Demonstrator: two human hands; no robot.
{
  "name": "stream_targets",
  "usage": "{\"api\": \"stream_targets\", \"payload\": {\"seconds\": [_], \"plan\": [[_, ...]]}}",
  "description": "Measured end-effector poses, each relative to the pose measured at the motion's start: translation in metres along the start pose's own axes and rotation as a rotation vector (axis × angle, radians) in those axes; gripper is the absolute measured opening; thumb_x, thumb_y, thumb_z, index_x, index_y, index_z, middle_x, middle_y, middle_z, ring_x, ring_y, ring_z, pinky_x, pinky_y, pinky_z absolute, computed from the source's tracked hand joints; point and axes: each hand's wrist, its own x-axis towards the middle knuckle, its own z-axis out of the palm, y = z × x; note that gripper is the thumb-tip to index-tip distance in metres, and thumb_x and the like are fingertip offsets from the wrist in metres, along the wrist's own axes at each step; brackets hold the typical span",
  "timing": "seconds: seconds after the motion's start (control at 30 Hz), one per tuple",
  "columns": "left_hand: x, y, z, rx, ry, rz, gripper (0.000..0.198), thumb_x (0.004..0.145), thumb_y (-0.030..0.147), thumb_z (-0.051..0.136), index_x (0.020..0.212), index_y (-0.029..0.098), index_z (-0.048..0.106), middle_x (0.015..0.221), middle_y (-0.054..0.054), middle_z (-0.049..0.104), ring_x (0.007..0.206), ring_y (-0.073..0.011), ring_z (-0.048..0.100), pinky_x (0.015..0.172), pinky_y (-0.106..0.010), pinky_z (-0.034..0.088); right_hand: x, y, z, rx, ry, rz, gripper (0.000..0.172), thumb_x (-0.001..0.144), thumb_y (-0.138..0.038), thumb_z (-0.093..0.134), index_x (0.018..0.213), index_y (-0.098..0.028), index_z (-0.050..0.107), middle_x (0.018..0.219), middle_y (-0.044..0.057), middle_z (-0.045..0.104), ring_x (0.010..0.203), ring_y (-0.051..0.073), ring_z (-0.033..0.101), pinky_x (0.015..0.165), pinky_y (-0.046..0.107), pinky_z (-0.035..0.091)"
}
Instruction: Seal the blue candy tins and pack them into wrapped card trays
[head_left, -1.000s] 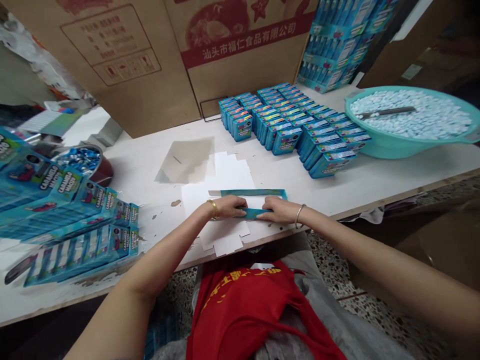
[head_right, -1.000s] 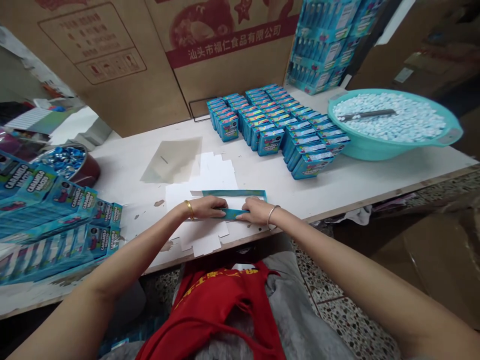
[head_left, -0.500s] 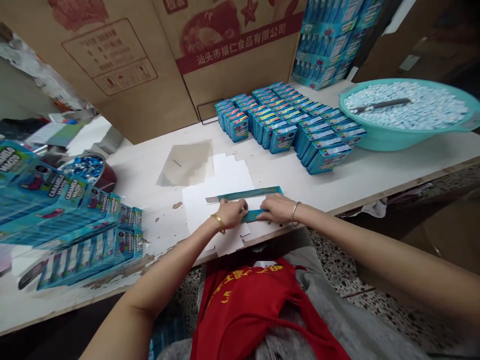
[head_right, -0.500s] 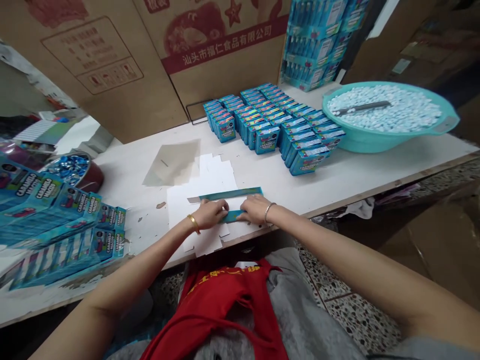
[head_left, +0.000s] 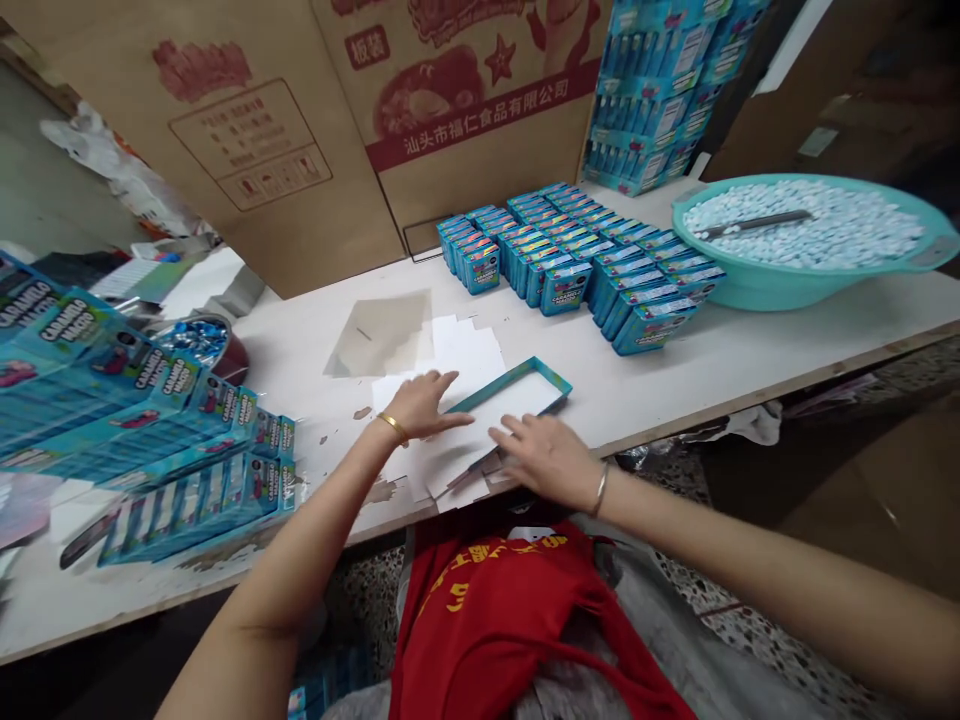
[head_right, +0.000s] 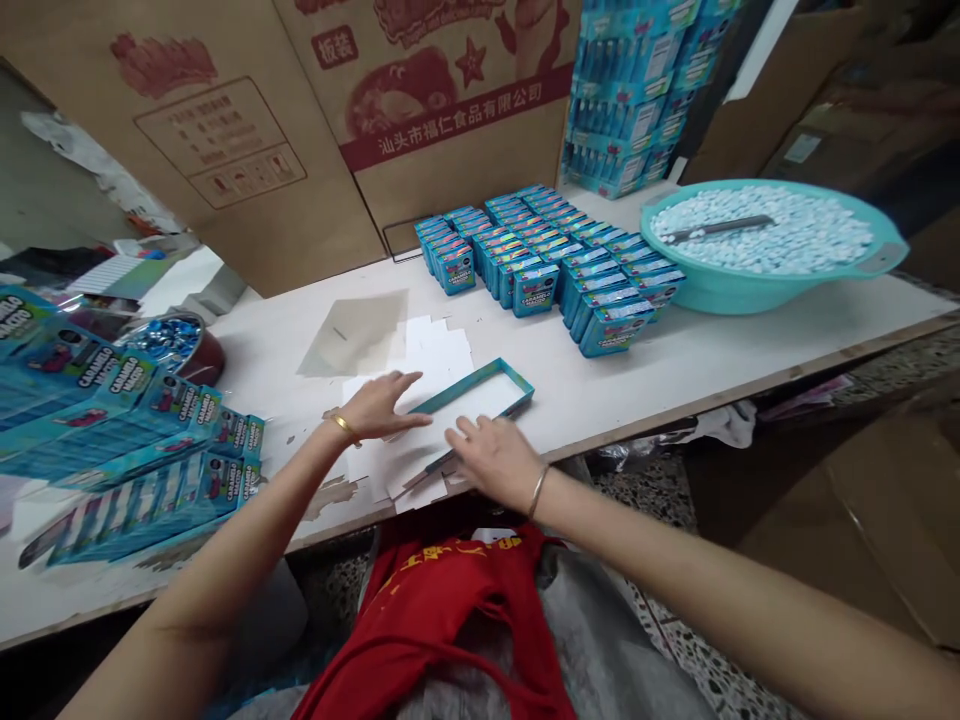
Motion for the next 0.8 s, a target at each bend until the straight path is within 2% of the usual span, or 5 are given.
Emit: {"api": "stream_targets", "payload": {"seconds": [0.1, 0.27, 0.37, 0.6, 0.8], "plan": [[-0.007, -0.007, 0.008, -0.083, -0.195, 0.013, 0.053, 0.081, 0.027, 0.057, 0.13, 0.017, 0.041, 0.081, -0.002, 0.065, 0.072, -0.0169, 0.058, 0.065, -0.025, 0.039, -0.005, -0.033, 0.02, 0.099, 0.027, 0.072, 0.039, 0.085, -0.049, 0.059, 0.108, -0.018, 0.057, 0.106, 0.011, 0.059, 0.082, 0.021, 0.054, 0.062, 0.03, 0.035], [-0.032, 0.026, 0.04, -0.282, -0.081, 0.032, 0.04, 0.08, 0.013, 0.048, 0.119, 0.018, 0.041, 0.058, 0.007, 0.051, 0.054, -0.0133, 0.048, 0.055, -0.023, 0.034, -0.026, -0.006, 0.04, 0.295, 0.123, -0.001, 0.029, 0.093, -0.041, 0.049, 0.08, -0.017, 0.057, 0.088, 0.008, 0.058, 0.083, 0.02, 0.052, 0.07, 0.031, 0.04], [-0.044, 0.043, 0.042, -0.288, -0.083, 0.135, 0.018, 0.089, 0.022, 0.044, 0.104, 0.02, 0.053, 0.065, 0.002, 0.055, 0.061, -0.0139, 0.051, 0.059, -0.024, 0.037, -0.045, 0.023, 0.041, 0.378, 0.196, -0.025, 0.022, 0.095, -0.027, 0.044, 0.08, -0.017, 0.055, 0.086, 0.008, 0.056, 0.083, 0.02, 0.05, 0.073, 0.032, 0.041], [-0.051, 0.035, 0.037, 0.016, 0.014, 0.644, 0.038, 0.085, 0.031, 0.055, 0.123, 0.023, 0.055, 0.126, -0.013, 0.053, 0.101, -0.0246, 0.053, 0.084, -0.037, 0.044, -0.057, 0.033, 0.065, 0.363, 0.308, -0.099, 0.019, 0.093, -0.015, 0.042, 0.102, -0.017, 0.059, 0.086, 0.009, 0.058, 0.082, 0.02, 0.05, 0.071, 0.034, 0.047], [-0.043, 0.036, 0.071, -0.232, 0.112, 0.565, 0.033, 0.098, 0.032, 0.035, 0.092, 0.017, 0.064, 0.096, -0.007, 0.064, 0.085, -0.0142, 0.059, 0.074, -0.024, 0.045, -0.067, 0.036, 0.075, 0.369, 0.384, -0.157, 0.042, 0.088, -0.008, 0.041, 0.127, -0.019, 0.051, 0.121, 0.016, 0.051, 0.109, 0.023, 0.051, 0.085, 0.041, 0.052]]}}
